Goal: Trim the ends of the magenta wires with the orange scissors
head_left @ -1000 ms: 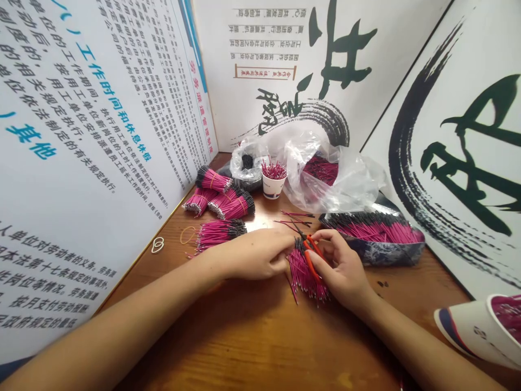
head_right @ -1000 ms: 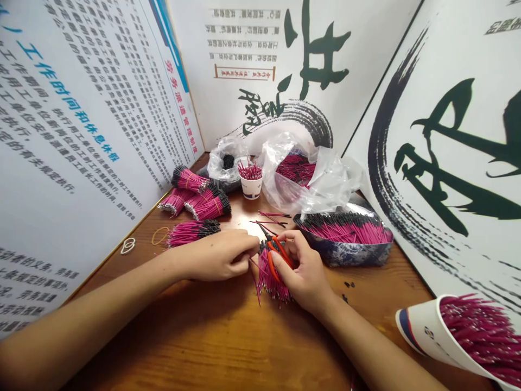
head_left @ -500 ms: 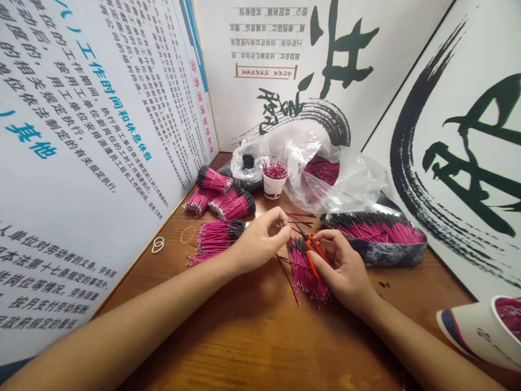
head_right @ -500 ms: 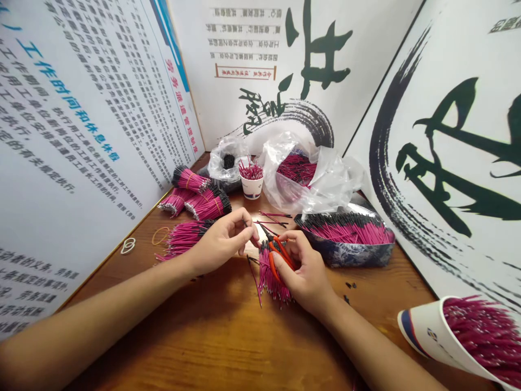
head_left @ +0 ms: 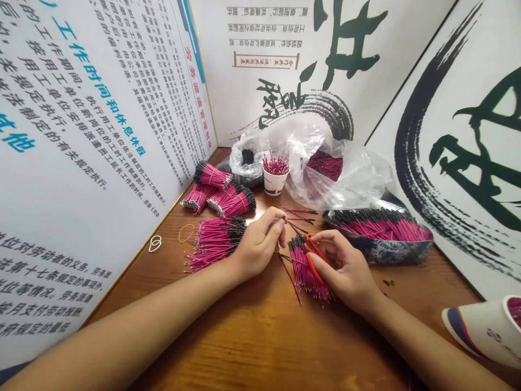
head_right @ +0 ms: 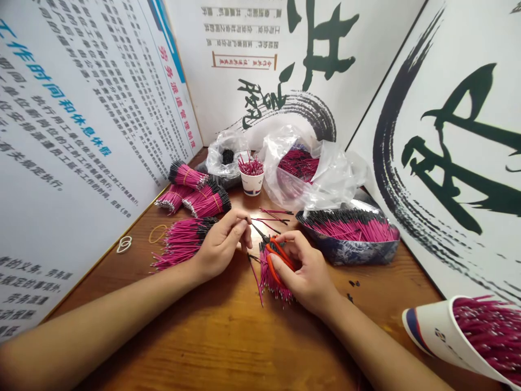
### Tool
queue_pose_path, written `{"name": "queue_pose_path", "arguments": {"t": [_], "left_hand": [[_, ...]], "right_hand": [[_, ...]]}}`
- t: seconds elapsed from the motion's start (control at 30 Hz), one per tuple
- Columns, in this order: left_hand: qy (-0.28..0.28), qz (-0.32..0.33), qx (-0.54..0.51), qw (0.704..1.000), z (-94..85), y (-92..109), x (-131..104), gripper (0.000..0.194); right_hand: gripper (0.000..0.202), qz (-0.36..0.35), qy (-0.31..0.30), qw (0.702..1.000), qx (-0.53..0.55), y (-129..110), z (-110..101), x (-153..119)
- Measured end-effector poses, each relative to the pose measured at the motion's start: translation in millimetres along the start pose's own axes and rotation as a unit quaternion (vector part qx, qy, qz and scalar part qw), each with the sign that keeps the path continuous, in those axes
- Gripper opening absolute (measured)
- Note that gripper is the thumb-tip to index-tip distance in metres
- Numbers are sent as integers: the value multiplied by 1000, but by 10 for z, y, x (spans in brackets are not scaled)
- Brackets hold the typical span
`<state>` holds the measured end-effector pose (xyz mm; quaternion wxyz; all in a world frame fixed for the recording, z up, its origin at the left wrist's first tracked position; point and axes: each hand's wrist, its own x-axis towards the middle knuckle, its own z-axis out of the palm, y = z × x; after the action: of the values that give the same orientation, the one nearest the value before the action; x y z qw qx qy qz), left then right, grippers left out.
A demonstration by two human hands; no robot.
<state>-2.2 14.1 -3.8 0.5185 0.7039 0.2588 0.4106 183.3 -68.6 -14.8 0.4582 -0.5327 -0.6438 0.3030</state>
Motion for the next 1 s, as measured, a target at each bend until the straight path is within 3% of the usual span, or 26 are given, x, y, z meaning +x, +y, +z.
{"name": "queue_pose_path", "arguments": {"t": [0.57,1.0], "left_hand": [[49,79,85,992,8,-51,24,15],[58,95,110,988,-1,-64,30,14]], "right_hand": [[19,-31,25,999,-17,-10,8,-15],[17,-31,18,999,-8,-25,17,-10]]}}
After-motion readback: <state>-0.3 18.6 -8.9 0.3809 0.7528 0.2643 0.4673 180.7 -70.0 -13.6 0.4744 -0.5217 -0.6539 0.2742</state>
